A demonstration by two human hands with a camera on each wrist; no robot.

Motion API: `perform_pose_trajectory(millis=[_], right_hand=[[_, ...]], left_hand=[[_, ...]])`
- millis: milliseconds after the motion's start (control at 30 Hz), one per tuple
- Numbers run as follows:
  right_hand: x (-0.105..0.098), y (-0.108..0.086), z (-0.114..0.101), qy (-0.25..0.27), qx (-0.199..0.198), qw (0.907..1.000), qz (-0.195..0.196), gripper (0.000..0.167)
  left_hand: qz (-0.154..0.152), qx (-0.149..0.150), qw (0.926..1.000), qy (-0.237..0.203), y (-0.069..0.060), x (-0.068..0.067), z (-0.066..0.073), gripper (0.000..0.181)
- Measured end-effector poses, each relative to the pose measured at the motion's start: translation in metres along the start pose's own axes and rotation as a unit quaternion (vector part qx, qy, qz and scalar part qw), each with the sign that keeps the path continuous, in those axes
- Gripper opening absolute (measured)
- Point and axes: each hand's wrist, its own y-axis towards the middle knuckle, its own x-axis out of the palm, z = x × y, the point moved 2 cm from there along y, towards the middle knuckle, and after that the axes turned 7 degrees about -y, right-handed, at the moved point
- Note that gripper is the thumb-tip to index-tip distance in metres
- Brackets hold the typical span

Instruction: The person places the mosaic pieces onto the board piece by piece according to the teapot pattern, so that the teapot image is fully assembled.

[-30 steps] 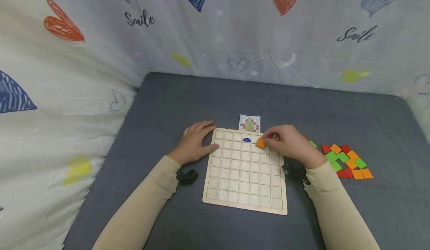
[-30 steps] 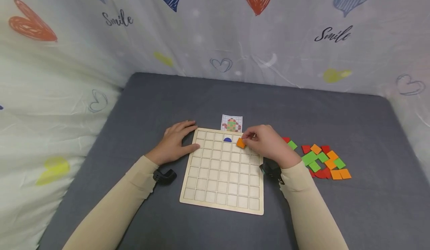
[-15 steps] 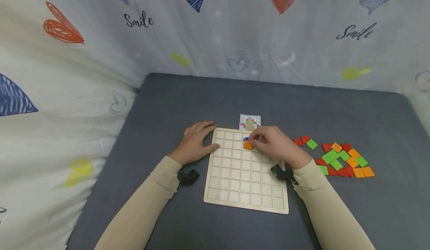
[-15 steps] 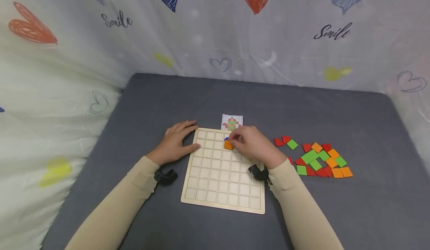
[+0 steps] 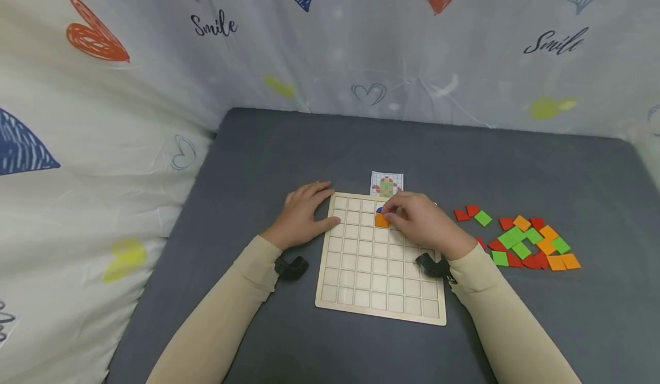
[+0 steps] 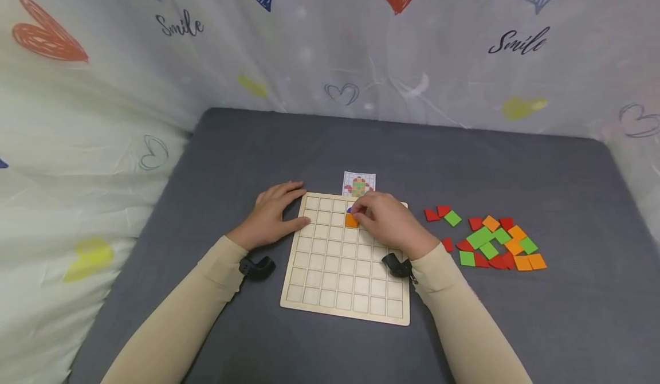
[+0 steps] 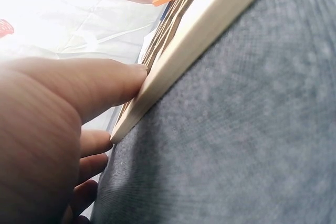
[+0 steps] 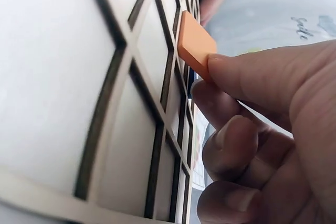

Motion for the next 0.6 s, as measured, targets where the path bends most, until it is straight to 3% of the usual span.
perform_pose_trajectory(millis=[333,600], right_hand=[[0.0004,0.0024,-0.0024,-0.025,0.006,0.9996,0.015,0.009],[0.0026,0.0018,-0.001,-0.015,0.017,0.9997,0.007,0.007]], left_hand=[[0.001,0.003,1.0,0.007,0.0016,-0.0013,0.0019,0.072],[-0.001,0.0,1.0,0.004,0.001,-0.0008,0.0021,0.071]])
